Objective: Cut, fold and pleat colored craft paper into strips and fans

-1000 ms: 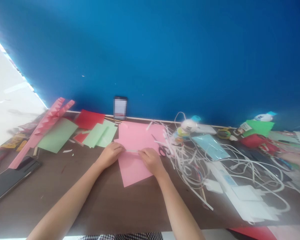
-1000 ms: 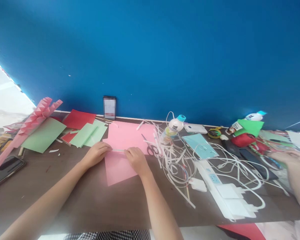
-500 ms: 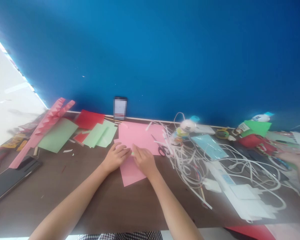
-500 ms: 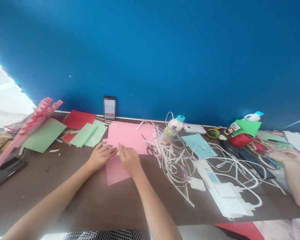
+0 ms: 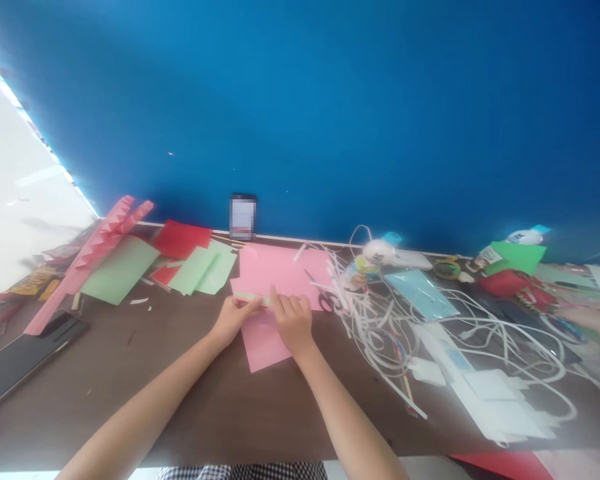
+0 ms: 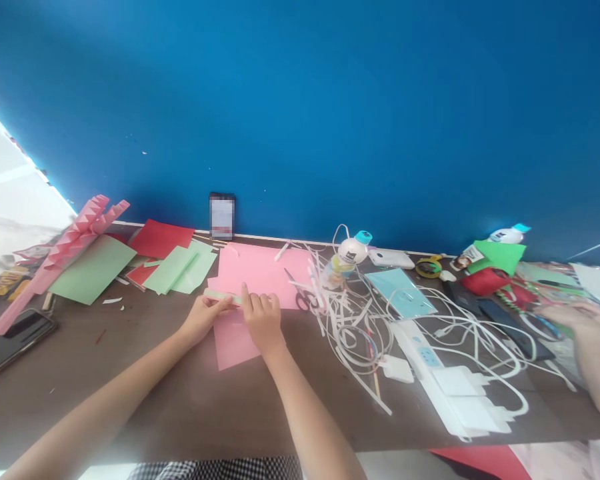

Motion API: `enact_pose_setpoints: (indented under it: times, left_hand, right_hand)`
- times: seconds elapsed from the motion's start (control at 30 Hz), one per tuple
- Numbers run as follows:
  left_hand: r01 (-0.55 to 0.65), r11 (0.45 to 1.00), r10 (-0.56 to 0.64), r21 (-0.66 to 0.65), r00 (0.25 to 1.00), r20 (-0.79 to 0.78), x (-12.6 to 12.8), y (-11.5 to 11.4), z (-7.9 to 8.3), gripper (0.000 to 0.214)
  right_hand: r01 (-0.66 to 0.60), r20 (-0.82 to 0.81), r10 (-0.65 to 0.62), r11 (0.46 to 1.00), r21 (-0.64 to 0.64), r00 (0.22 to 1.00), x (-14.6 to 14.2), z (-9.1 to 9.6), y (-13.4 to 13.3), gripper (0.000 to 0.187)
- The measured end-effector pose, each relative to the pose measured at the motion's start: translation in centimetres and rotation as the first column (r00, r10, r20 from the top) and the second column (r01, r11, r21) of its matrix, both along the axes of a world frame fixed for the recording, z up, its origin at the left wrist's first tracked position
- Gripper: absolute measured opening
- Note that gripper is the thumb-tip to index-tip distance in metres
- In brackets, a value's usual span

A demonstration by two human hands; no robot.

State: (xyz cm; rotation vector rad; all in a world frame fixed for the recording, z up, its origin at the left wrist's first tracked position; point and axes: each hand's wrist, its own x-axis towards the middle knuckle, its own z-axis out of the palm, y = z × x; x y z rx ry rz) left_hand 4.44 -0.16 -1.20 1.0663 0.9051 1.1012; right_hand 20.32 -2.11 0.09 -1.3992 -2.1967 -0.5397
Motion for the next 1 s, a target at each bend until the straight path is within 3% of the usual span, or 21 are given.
enact_pose_setpoints:
  times: [0.1,0.23,0.33,0.43,0.5,0.7,0.8,1.0]
  left_hand:
    - [-0.065,0.997,0.066,0.030,0.997,-0.029,-0.6,0.6,-0.2,0.031]
    - [0.012,0.982,0.019,0.186,0.986,-0.167,-1.2,1.3,0.1,0.025]
    - [0.040,0.972,0.010,0.230,0.978,-0.211,-1.1,1.2,0.4,0.020]
    - [0.043,0.984,-0.017,0.170,0.988,-0.152,-1.1,0.9,0.5,0.022]
    - [0.026,0.993,-0.016,0.117,0.997,-0.082,-1.1,0.9,0.5,0.025]
    - [-0.103,0.992,0.117,-0.079,0.974,0.194,-1.5,1.6,0.5,0.028]
    - [-0.120,0.985,0.148,-0.127,0.960,0.239,-1.9,2.0,0.5,0.027]
    - [-0.246,0.944,0.300,-0.221,0.918,0.259,-2.6,2.6,0.3,0.032]
  right_hand:
    - [-0.074,-0.143,0.060,0.993,-0.095,0.988,0.4,0.8,0.0,0.047]
    - [-0.145,-0.384,0.054,0.966,-0.213,0.922,1.0,1.4,0.2,0.042]
    - [-0.257,-0.494,0.055,0.900,-0.351,0.868,0.9,1.1,0.4,0.025]
    - [-0.362,-0.602,0.013,0.810,-0.462,0.798,0.7,0.6,0.6,0.026]
    - [-0.403,-0.667,-0.022,0.781,-0.476,0.744,0.8,0.4,0.6,0.025]
    - [-0.445,-0.779,-0.162,0.743,-0.501,0.606,1.5,0.3,0.8,0.023]
    - [-0.505,-0.825,-0.220,0.701,-0.505,0.520,1.3,0.5,0.8,0.027]
    - [-0.522,-0.859,-0.228,0.714,-0.467,0.458,1.2,1.0,0.7,0.031]
